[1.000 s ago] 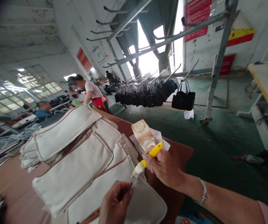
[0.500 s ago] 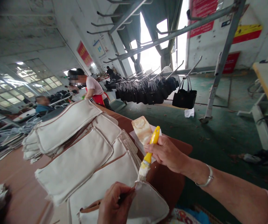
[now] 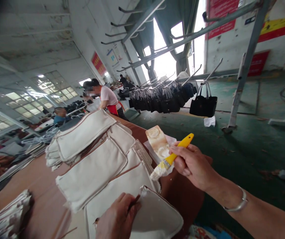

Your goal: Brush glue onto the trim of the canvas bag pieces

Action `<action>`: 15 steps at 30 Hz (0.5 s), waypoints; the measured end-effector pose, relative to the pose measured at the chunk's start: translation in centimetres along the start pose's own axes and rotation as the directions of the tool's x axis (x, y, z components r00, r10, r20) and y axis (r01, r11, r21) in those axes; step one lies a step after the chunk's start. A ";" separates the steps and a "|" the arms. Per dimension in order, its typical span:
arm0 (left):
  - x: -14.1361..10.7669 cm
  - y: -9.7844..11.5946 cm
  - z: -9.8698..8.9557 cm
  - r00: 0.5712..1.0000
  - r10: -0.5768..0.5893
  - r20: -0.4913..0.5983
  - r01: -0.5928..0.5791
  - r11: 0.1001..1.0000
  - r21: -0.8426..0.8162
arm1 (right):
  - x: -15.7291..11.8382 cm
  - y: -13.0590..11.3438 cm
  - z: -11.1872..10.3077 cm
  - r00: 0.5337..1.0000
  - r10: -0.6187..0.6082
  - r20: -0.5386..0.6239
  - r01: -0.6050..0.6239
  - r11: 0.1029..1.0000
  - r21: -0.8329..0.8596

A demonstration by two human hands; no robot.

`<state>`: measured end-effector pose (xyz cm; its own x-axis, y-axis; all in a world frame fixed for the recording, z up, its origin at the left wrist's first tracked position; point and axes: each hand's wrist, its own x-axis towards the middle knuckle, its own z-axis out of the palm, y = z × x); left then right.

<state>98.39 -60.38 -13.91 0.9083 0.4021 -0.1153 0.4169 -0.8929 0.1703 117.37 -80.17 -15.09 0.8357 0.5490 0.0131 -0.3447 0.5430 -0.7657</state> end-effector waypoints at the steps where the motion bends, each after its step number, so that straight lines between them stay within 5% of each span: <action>1: 0.0 0.3 -1.5 1.000 0.009 -0.006 -0.009 1.000 0.015 | 0.0 -0.7 -0.1 1.000 -0.020 -0.008 0.021 0.999 0.039; 6: -0.3 1.2 -10.9 0.992 0.125 -0.003 -0.122 0.962 -0.244 | 0.1 -4.9 0.3 0.994 -0.075 -0.074 0.091 0.967 0.239; 10: -1.2 0.4 -18.4 0.957 0.290 -0.008 -0.243 0.787 -0.567 | 0.2 -8.0 0.4 0.985 -0.124 -0.120 0.159 0.921 0.356; 13: -2.9 -1.2 -21.4 0.921 0.376 -0.098 -0.352 0.698 -0.623 | 0.1 -9.4 0.2 0.978 -0.171 -0.122 0.206 0.895 0.396; 15: -4.3 -3.3 -21.4 0.900 0.424 -0.103 -0.397 0.698 -0.596 | 0.0 -9.6 0.1 0.975 -0.175 -0.140 0.217 0.893 0.395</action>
<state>93.89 -54.81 6.95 0.9976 0.0041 0.0690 -0.0490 -0.6618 0.7481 120.68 -85.31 -7.64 0.9346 0.3510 0.0570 -0.2949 0.8548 -0.4270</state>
